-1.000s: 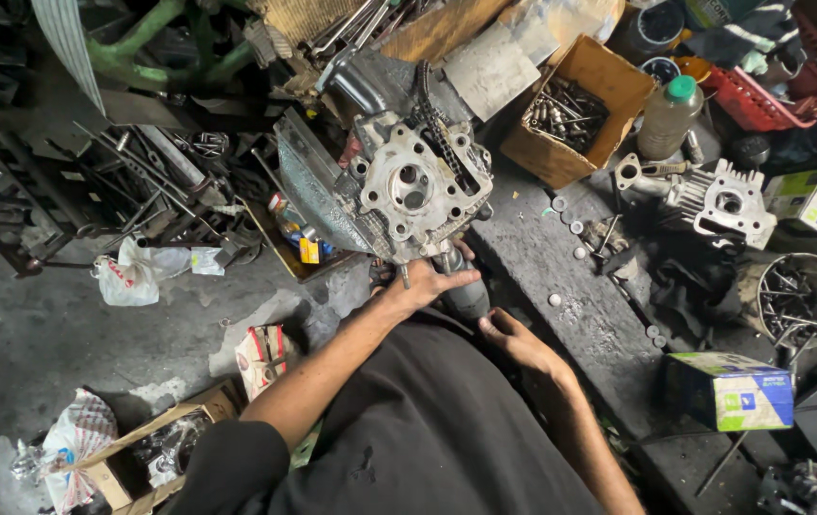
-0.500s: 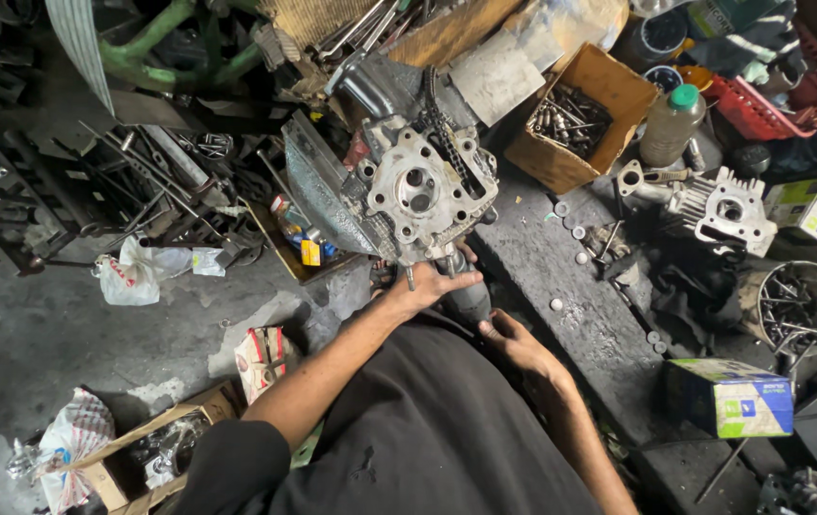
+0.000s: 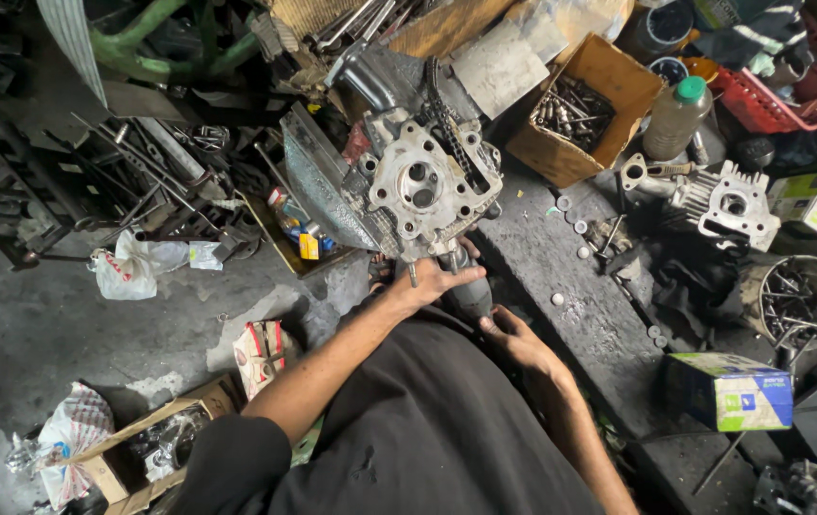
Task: The person works at a cluttered workbench on a small engine cylinder head and piston. They use a rotary tool on parts, wipe components with a cloth, sort small fasteners, and repeatedly press and fit a piston into the engine assembly by hand.
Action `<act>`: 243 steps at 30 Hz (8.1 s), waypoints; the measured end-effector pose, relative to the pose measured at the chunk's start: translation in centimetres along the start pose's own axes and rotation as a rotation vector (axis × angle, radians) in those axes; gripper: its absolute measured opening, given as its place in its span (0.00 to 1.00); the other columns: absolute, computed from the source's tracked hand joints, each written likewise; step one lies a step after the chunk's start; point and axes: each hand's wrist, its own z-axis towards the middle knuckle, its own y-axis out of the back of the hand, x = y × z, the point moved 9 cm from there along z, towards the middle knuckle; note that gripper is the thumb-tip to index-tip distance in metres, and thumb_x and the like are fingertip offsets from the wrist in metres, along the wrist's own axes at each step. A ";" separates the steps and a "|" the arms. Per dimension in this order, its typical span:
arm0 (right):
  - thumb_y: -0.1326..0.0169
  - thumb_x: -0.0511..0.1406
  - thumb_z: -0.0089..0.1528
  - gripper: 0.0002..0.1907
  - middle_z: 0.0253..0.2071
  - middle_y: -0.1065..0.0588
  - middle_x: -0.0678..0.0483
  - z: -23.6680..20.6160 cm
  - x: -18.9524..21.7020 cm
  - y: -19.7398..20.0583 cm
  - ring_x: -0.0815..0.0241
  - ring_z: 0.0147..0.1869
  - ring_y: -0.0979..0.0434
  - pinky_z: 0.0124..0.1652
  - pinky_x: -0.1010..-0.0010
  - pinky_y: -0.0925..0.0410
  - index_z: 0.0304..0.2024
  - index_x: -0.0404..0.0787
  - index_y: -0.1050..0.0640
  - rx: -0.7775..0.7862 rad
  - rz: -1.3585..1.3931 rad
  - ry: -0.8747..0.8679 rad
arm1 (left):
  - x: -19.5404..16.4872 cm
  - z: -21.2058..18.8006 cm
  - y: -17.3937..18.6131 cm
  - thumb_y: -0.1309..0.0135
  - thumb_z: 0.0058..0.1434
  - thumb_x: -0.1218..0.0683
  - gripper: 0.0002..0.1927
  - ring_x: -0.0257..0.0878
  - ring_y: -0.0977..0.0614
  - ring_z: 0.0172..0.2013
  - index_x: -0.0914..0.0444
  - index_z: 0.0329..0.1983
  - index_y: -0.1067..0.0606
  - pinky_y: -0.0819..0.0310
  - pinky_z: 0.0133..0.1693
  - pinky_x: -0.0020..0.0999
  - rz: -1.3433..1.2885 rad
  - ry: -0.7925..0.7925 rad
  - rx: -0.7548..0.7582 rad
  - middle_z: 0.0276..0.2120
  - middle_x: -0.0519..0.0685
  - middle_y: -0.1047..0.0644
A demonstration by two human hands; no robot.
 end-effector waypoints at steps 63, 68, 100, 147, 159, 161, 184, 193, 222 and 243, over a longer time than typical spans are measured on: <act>0.45 0.55 0.59 0.44 0.70 0.33 0.49 -1.6 0.7 0.2 0.54 0.72 0.34 0.66 0.62 0.40 0.72 0.43 0.38 -0.030 0.026 -0.080 | 0.8 1.6 0.1 0.31 0.57 0.47 0.21 0.39 0.19 0.47 0.60 0.50 0.22 0.23 0.50 0.41 0.270 -0.053 0.170 0.45 0.45 0.20; 0.46 0.56 0.59 0.45 0.68 0.31 0.47 -1.1 -0.7 0.8 0.55 0.73 0.34 0.67 0.62 0.41 0.72 0.43 0.37 -0.037 -0.105 -0.132 | 1.3 1.9 0.1 0.33 0.59 0.46 0.23 0.41 0.21 0.49 0.60 0.53 0.23 0.25 0.52 0.41 0.117 -0.096 0.238 0.48 0.46 0.20; 0.45 0.45 0.62 0.36 0.68 0.30 0.52 -1.3 1.3 -0.2 0.59 0.71 0.35 0.65 0.66 0.42 0.71 0.42 0.35 -0.018 -0.044 -0.126 | 8.8 0.0 -0.6 0.34 0.61 0.53 0.23 0.40 0.20 0.54 0.62 0.58 0.25 0.25 0.58 0.39 -0.079 -0.191 0.304 0.53 0.49 0.21; 0.48 0.48 0.68 0.24 0.41 0.21 0.51 0.9 -0.1 -0.5 0.60 0.49 0.27 0.52 0.67 0.35 0.49 0.32 0.21 0.094 -0.029 0.248 | 1.7 -1.5 -0.1 0.35 0.55 0.60 0.16 0.36 0.21 0.47 0.62 0.46 0.24 0.26 0.52 0.34 -0.042 -0.059 -0.219 0.43 0.46 0.21; 0.49 0.48 0.65 0.24 0.51 0.22 0.50 -0.8 1.5 -0.5 0.59 0.58 0.28 0.59 0.65 0.38 0.55 0.38 0.24 0.115 -0.059 0.115 | 0.8 -1.8 -0.2 0.35 0.56 0.57 0.15 0.36 0.23 0.48 0.60 0.46 0.24 0.27 0.53 0.36 -0.047 -0.023 -0.140 0.43 0.45 0.23; 0.49 0.48 0.65 0.24 0.51 0.22 0.51 -0.5 1.3 -0.2 0.60 0.58 0.29 0.59 0.65 0.37 0.54 0.37 0.24 0.087 -0.045 0.132 | 0.2 -1.8 -0.1 0.34 0.56 0.56 0.15 0.36 0.23 0.48 0.60 0.46 0.23 0.28 0.53 0.36 -0.038 -0.042 -0.148 0.44 0.45 0.23; 0.47 0.46 0.65 0.31 0.63 0.26 0.48 2.1 -0.9 0.2 0.55 0.66 0.30 0.63 0.62 0.37 0.65 0.35 0.31 0.067 -0.016 0.151 | -1.1 -1.9 0.2 0.33 0.55 0.56 0.16 0.37 0.22 0.46 0.60 0.45 0.24 0.27 0.51 0.36 0.019 -0.004 -0.215 0.41 0.45 0.23; 0.48 0.47 0.65 0.31 0.62 0.25 0.47 0.9 0.3 -0.2 0.55 0.66 0.30 0.63 0.62 0.38 0.65 0.36 0.29 0.079 -0.054 0.140 | -0.8 -1.8 0.1 0.33 0.56 0.54 0.16 0.38 0.21 0.45 0.62 0.45 0.24 0.26 0.50 0.36 0.065 0.057 -0.217 0.41 0.46 0.22; 0.39 0.44 0.56 0.33 0.56 0.28 0.60 -3.2 2.3 -1.2 0.65 0.60 0.31 0.57 0.69 0.39 0.64 0.51 0.30 0.078 0.223 -0.087 | -1.1 -1.7 0.2 0.34 0.57 0.57 0.16 0.38 0.23 0.48 0.63 0.46 0.25 0.29 0.54 0.37 0.018 -0.033 -0.210 0.44 0.47 0.24; 0.40 0.39 0.54 0.34 0.54 0.21 0.50 -1.0 2.6 -0.9 0.61 0.61 0.26 0.61 0.70 0.38 0.62 0.37 0.28 0.135 0.159 0.186 | -0.3 -1.1 -0.7 0.34 0.58 0.58 0.14 0.33 0.24 0.40 0.65 0.46 0.23 0.27 0.45 0.31 -0.106 0.121 -0.209 0.39 0.44 0.23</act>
